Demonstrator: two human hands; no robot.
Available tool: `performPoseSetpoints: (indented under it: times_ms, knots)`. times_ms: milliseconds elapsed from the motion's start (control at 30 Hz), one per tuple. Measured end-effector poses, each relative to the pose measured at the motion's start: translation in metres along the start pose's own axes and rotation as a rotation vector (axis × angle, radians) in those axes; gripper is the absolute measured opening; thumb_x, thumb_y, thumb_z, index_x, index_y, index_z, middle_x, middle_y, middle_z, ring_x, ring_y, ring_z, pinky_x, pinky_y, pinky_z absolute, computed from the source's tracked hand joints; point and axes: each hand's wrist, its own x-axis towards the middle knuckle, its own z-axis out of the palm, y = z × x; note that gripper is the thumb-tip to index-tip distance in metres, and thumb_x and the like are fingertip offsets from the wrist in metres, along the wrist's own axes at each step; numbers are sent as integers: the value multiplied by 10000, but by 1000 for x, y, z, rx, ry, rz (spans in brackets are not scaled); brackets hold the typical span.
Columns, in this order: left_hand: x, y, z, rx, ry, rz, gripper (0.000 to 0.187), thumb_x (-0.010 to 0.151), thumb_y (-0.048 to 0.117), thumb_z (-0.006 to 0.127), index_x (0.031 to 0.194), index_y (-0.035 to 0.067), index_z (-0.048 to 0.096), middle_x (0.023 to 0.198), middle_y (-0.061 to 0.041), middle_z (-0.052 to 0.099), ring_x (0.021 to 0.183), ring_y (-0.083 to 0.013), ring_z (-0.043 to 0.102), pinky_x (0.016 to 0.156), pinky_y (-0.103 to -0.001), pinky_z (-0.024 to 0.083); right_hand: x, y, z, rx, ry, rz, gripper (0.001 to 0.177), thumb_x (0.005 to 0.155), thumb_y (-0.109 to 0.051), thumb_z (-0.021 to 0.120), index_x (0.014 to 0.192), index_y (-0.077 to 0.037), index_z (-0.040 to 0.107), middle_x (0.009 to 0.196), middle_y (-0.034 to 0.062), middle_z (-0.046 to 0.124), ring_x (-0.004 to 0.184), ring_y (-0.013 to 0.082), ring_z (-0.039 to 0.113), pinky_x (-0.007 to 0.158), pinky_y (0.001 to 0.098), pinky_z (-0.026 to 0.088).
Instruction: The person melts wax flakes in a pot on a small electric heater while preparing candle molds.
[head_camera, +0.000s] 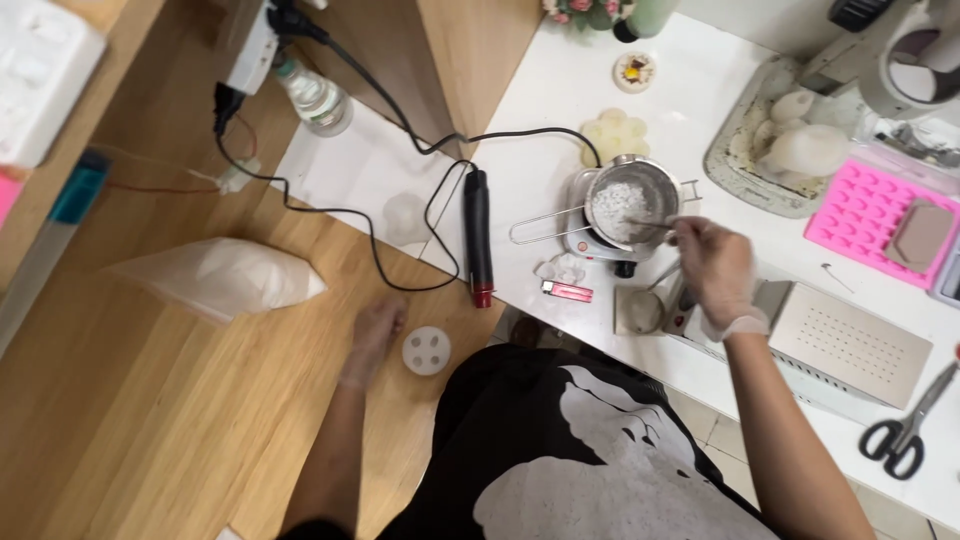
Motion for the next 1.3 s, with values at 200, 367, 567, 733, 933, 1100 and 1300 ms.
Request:
performPoseSetpoints:
  times_ms: [200,367,567,733,933,1100,1300]
  knots:
    - [-87,11,32,943,-133,421,1346,555,438,960,1596,140,160,1575,-164,264,1443,-373,299,1156,-457,325,4,17,23,258,-14,19,279,1033,-173,634,1262,-31,705,956,106,782,838,144,697,768,276,546]
    - [-93,5,22,1009,-137,430,1251,645,365,920,1591,159,128,1561,-165,317,1422,-380,322,1124,-494,331,3,-22,3,-24,9,72,410,963,-133,669,1357,-32,615,1000,146,758,848,246,710,798,374,548]
    - [-82,-6,12,1064,-158,595,917,720,308,854,1498,175,387,1356,-128,571,1257,-351,553,1008,-453,498,8,28,9,-4,60,-38,456,898,-3,616,1353,-33,621,1128,189,716,967,300,708,882,391,558]
    - [-77,10,23,946,-171,368,854,608,280,922,1322,127,480,1292,-113,609,1205,-317,601,979,-443,514,4,28,6,140,84,-47,452,894,-8,632,1343,-49,607,1242,188,668,1049,297,707,918,367,560]
    - [-27,-50,30,390,-182,225,703,637,199,840,1265,78,549,1153,-136,695,1058,-266,677,924,-419,555,-13,6,-10,-28,68,63,451,921,-114,678,1363,-95,593,1276,173,657,1093,323,671,962,418,519]
    - [-66,22,67,-323,-725,118,834,692,354,694,1453,107,458,1186,-116,596,1070,-234,582,927,-371,476,-28,-18,-37,95,163,186,485,882,-165,668,1358,-145,575,1554,131,439,1065,339,655,920,403,530]
    - [-150,171,216,-31,-1018,411,1052,585,438,841,1462,108,363,1394,-116,494,1302,-239,524,1068,-407,460,-69,7,-71,291,377,35,359,1023,-265,616,1322,-68,652,1336,122,638,1195,248,659,1040,335,519]
